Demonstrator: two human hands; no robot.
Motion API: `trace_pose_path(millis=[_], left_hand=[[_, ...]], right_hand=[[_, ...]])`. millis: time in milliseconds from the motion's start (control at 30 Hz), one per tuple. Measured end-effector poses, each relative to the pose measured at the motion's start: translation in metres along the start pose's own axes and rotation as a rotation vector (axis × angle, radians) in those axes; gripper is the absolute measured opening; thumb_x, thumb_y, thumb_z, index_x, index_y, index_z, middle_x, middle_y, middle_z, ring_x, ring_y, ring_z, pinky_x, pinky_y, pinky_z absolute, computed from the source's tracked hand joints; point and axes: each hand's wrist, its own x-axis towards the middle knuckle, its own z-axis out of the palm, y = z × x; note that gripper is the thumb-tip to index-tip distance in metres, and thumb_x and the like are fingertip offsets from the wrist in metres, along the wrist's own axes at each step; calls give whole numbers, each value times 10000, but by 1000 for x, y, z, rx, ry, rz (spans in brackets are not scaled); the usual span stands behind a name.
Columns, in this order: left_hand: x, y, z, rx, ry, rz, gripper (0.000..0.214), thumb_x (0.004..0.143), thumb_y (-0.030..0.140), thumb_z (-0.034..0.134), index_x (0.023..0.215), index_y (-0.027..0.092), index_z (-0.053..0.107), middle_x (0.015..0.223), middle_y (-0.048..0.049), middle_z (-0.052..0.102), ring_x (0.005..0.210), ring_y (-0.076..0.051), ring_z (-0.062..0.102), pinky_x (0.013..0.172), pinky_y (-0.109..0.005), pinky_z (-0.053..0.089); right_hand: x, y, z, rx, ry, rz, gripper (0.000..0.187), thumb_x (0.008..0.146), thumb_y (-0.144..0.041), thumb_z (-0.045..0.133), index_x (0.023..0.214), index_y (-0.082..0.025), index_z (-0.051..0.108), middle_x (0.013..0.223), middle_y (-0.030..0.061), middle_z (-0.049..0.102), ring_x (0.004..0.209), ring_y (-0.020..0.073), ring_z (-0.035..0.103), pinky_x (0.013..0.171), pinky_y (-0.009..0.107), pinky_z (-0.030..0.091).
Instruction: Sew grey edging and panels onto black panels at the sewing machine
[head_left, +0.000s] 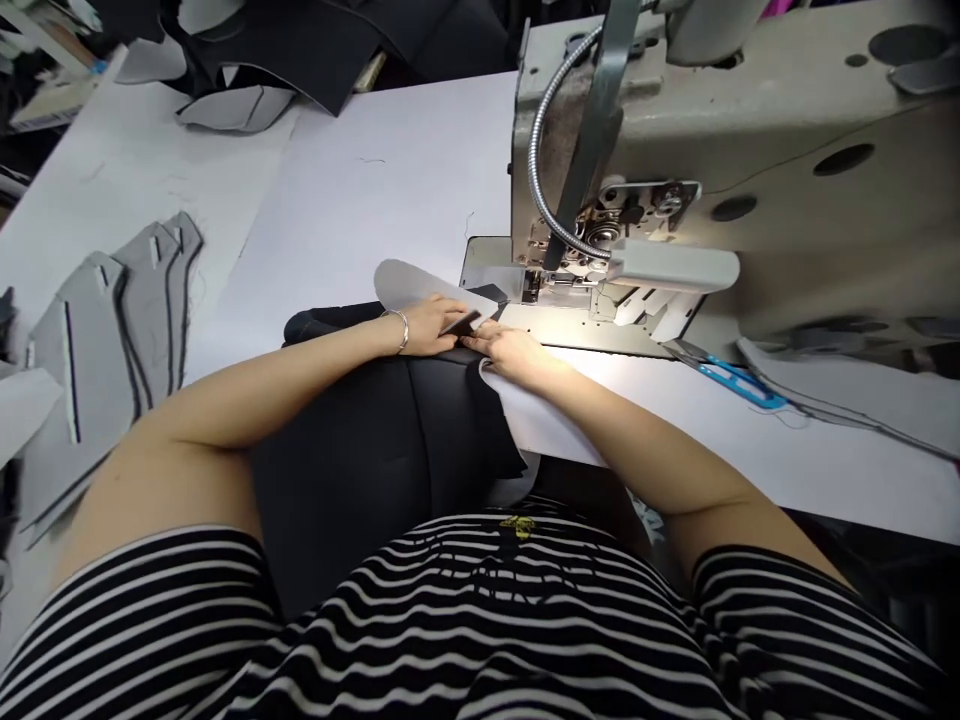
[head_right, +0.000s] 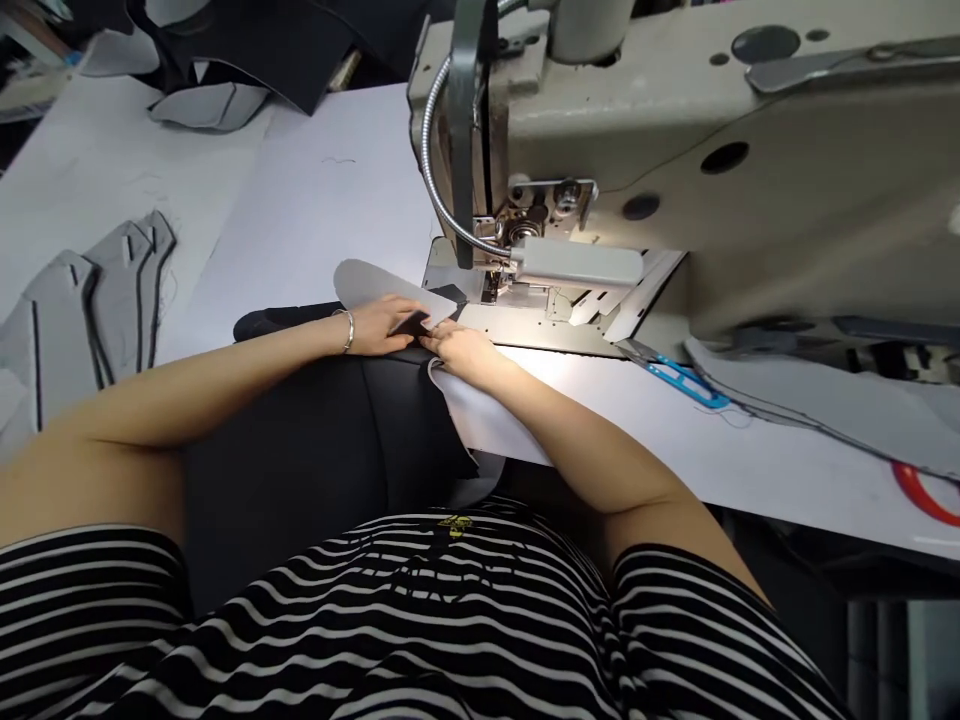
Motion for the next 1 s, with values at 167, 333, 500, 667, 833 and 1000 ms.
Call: trace_pose_path(millis=[167, 333, 500, 667, 833, 1000], left_hand=[[22, 0, 21, 19, 164, -8, 424, 800, 239, 509, 1213, 191, 591, 1429, -65, 476, 1210, -279, 459, 1017, -446, 386], [30, 6, 22, 8, 199, 63, 420, 803, 192, 480, 1207, 168, 593, 1400, -99, 504, 1221, -270, 458, 1008, -444, 395], [25, 13, 17, 45, 151, 64, 453, 820, 212, 465, 1257, 136, 560, 1407, -118, 491, 1218, -280, 463, 1008, -433, 392], [23, 18, 18, 86, 142, 34, 492, 809, 219, 490, 1293, 138, 530, 1431, -127, 463, 1218, -289, 458, 1003, -435, 392], [29, 24, 14, 102, 135, -10, 466, 828, 238, 480, 1274, 117, 539, 1425, -130, 466, 1210, -278, 456, 1004, -407, 397], [45, 34, 3, 79, 156, 10, 435, 827, 222, 469, 1240, 145, 579, 1394, -117, 501, 1176, -270, 476, 984, -410, 411]], right_hand=[[0, 0, -1, -30, -27, 5, 423, 876, -121, 500, 1289, -164, 581, 1296, 100, 600, 1222, 218, 521, 955, 312, 462], [-1, -5, -7, -66, -131, 64, 370, 895, -150, 482, 1242, -131, 608, 1236, 135, 623, 1167, 245, 547, 899, 311, 459], [-2, -6, -7, -67, -105, 98, 327, 892, -148, 487, 1183, -128, 636, 1212, 155, 610, 1113, 252, 562, 837, 304, 462], [-2, -6, -4, -59, -64, 97, 305, 873, -149, 518, 1149, -109, 642, 1163, 172, 617, 1086, 267, 560, 823, 314, 467], [-5, -2, -16, -84, -107, 50, 296, 869, -165, 547, 1145, -103, 635, 1148, 161, 627, 1083, 259, 570, 843, 314, 474], [-17, 18, -28, -96, -138, 26, 297, 866, -158, 555, 1146, -106, 639, 1170, 161, 632, 1065, 260, 588, 866, 322, 467]])
